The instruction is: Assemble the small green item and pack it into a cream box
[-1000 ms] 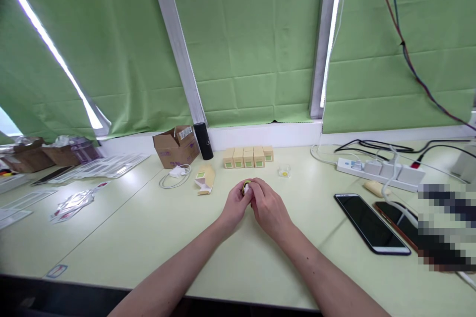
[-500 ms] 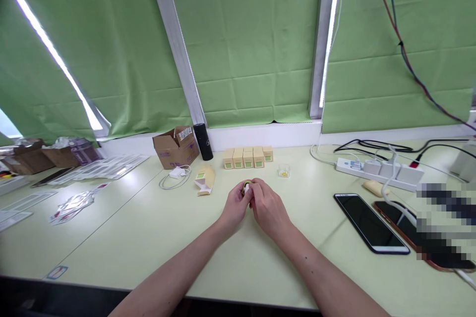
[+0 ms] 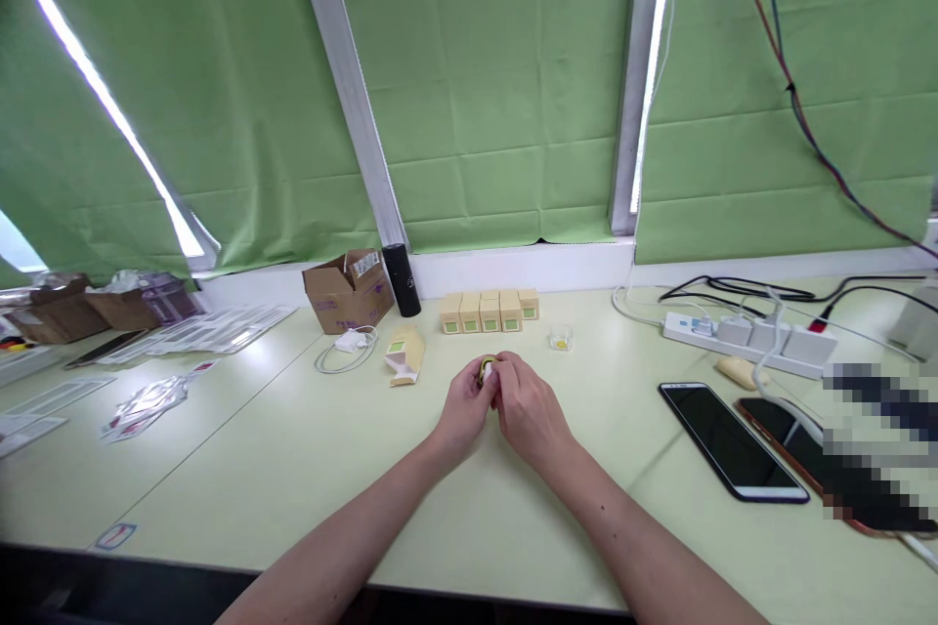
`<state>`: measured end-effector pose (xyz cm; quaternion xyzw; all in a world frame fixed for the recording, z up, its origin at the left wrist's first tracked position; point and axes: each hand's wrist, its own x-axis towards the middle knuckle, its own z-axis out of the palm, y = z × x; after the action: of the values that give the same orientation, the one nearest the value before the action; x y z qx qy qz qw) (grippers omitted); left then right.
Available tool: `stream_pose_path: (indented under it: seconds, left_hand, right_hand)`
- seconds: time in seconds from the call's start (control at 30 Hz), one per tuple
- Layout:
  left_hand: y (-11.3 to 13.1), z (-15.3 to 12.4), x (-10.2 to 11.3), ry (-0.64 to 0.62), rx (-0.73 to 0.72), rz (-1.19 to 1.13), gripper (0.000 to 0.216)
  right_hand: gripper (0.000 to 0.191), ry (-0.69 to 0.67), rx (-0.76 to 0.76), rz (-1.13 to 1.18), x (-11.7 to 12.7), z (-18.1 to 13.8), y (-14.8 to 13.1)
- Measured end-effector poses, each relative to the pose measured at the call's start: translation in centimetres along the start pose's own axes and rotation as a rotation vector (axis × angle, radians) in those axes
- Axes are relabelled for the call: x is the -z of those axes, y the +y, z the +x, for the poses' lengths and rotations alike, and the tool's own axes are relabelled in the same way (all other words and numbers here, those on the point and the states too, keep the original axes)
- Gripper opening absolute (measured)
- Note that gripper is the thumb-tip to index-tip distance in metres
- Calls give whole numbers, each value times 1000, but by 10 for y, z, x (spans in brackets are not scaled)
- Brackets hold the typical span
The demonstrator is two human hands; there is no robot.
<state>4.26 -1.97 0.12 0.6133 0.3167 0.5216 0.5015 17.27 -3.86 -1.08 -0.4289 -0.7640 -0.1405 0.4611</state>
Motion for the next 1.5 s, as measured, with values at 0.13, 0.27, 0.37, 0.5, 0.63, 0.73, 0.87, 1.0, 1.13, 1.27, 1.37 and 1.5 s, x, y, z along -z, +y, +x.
stream_pose_path:
  seconds: [0.13, 0.27, 0.37, 0.5, 0.63, 0.73, 0.87, 1.0, 1.13, 1.27, 1.37, 1.5]
  left_hand:
    - [0, 1, 0, 8, -10, -13, 40]
    - [-1, 2, 1, -21, -23, -37, 48]
    - [-5, 4, 5, -21, 7, -58, 60]
    - [-7, 7, 10, -34, 23, -80, 66]
    - [-6, 6, 12, -59, 40, -81, 70]
    - [-4, 6, 15, -81, 91, -98, 75]
    - [-6, 7, 23, -51, 99, -90, 71]
    - [-9, 9, 30, 16, -26, 52, 45]
    - [-7, 4, 33, 45, -268, 393, 47]
    - [-2, -2, 32, 42, -453, 644, 54]
    - [0, -3, 30, 36, -544, 749, 57]
    - [-1, -2, 30, 8, -593, 813, 52]
  right_hand:
    - [27, 10, -1, 16, 1, 1, 0]
    - [35, 15, -1, 103, 3, 0, 2]
    - [43, 9, -21, 208, 4, -2, 4]
    - [48, 10, -143, 297, 1, -5, 3]
    - [46, 5, -262, 332, 2, -6, 0]
    - [43, -1, -332, 367, 5, -4, -1]
    - [42, 0, -454, 456, 10, 0, -1]
    - [42, -69, -616, 682, 13, 4, 2]
    - [50, -63, -772, 878, 14, 9, 4]
    - [61, -8, -900, 964, 15, 14, 5]
    - [66, -6, -954, 999, 15, 17, 5]
    - [65, -44, -964, 984, 13, 15, 6]
